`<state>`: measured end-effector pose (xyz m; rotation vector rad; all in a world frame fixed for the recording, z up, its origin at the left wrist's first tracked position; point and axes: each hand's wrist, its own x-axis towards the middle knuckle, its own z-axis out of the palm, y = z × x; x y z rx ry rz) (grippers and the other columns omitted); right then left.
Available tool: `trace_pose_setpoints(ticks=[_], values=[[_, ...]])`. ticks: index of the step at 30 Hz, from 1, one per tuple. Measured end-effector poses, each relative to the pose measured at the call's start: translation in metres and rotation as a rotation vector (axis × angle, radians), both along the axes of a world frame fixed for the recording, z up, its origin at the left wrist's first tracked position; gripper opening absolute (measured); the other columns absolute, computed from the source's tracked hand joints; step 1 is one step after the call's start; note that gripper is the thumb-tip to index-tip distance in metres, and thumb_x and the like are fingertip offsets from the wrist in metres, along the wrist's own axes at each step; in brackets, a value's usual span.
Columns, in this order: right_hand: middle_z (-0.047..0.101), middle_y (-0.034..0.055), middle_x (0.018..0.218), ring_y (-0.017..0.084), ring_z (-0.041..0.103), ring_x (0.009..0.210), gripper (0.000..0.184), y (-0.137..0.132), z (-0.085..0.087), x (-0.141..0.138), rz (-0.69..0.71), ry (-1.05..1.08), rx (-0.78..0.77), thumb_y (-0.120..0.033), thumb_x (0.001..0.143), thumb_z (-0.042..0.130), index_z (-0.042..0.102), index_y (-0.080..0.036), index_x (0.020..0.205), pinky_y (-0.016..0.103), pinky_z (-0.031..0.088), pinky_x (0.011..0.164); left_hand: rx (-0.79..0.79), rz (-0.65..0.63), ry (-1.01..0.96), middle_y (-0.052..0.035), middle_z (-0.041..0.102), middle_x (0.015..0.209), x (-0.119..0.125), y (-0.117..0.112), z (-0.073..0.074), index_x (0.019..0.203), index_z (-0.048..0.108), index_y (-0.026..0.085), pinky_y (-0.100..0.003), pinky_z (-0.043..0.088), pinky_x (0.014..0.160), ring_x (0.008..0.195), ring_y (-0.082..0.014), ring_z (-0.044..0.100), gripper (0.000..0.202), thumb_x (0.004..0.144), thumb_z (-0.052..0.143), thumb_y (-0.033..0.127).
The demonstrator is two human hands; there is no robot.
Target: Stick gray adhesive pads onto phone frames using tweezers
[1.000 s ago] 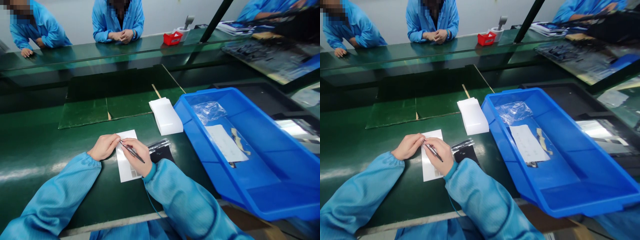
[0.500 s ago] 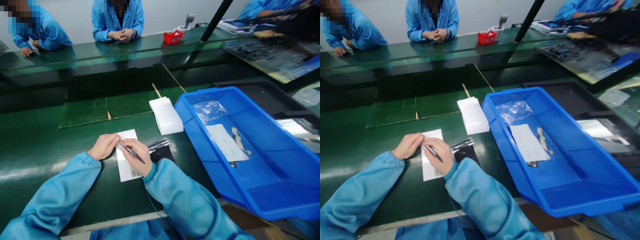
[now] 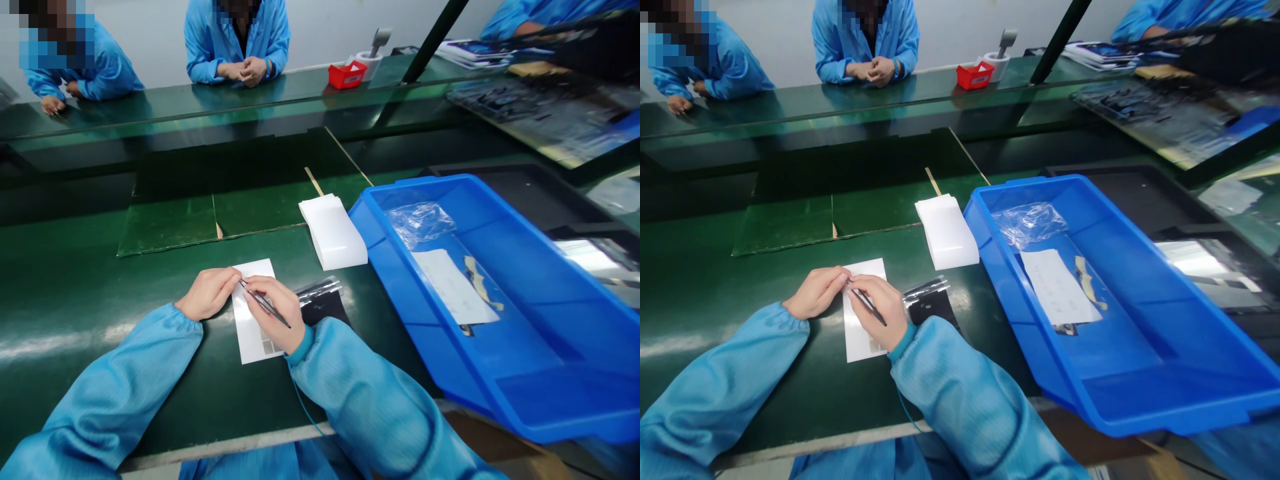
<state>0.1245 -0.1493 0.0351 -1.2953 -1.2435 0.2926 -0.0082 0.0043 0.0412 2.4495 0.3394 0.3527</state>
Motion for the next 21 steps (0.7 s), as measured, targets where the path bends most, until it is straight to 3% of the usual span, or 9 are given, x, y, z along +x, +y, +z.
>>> trace_pose_setpoints(ticks=[21], values=[[0.070, 0.0062, 0.111, 0.020, 0.067, 0.106, 0.019, 0.0003, -0.0020, -0.0003, 0.006, 0.010, -0.045, -0.012, 0.093, 0.061, 0.065, -0.023, 0.108, 0.036, 0.056, 0.095, 0.071, -0.004, 0.014, -0.0031, 0.067, 0.087, 0.0016, 0.0000, -0.0037, 0.096, 0.061, 0.017, -0.026, 0.044, 0.073, 0.077, -0.0147, 0.061, 0.028, 0.105, 0.038, 0.030]])
